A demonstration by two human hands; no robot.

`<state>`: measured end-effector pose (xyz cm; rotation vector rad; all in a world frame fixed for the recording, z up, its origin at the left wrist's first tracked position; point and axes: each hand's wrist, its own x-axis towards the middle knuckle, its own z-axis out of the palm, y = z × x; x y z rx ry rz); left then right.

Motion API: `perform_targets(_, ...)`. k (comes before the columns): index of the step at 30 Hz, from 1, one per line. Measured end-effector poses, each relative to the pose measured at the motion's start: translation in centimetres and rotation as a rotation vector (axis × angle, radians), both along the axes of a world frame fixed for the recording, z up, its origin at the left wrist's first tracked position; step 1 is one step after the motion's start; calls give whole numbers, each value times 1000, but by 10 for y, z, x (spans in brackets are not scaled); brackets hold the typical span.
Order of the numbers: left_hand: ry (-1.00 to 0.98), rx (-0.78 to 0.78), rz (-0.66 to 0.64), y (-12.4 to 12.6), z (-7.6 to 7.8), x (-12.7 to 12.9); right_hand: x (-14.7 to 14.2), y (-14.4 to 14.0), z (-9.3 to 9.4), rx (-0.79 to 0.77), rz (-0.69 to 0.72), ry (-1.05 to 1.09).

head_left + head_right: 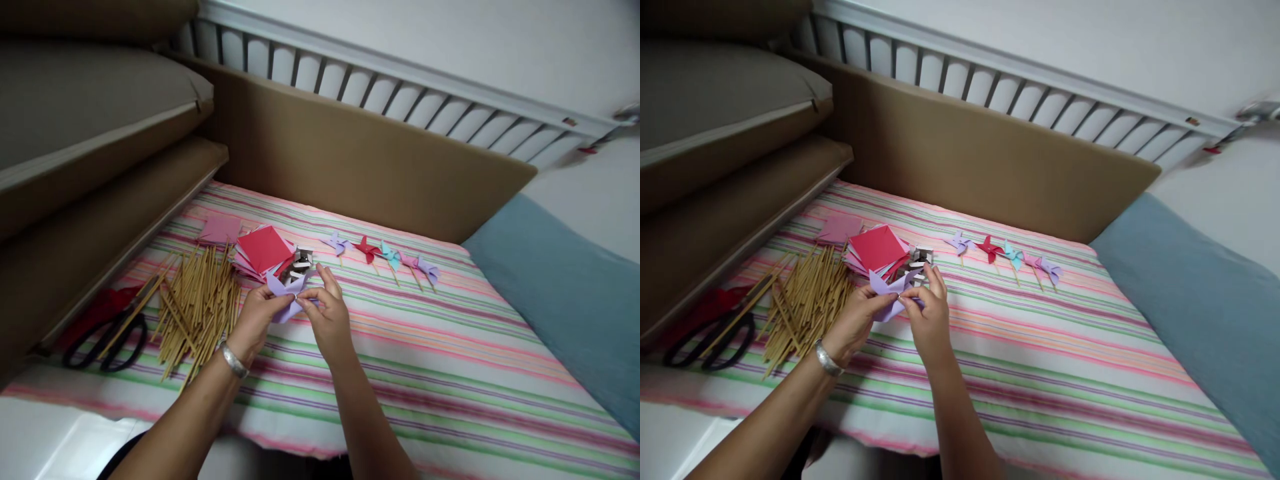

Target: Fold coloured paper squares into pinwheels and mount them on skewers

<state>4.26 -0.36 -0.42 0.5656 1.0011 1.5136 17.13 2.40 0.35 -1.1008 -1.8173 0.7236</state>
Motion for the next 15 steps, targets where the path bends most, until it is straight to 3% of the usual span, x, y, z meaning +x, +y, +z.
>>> perform_targets(4, 4, 1, 27, 0, -1, -1, 0, 0, 0, 66, 25, -32)
perform_targets(15, 56, 23, 15, 0, 0, 0, 2, 1, 1, -18, 47, 4)
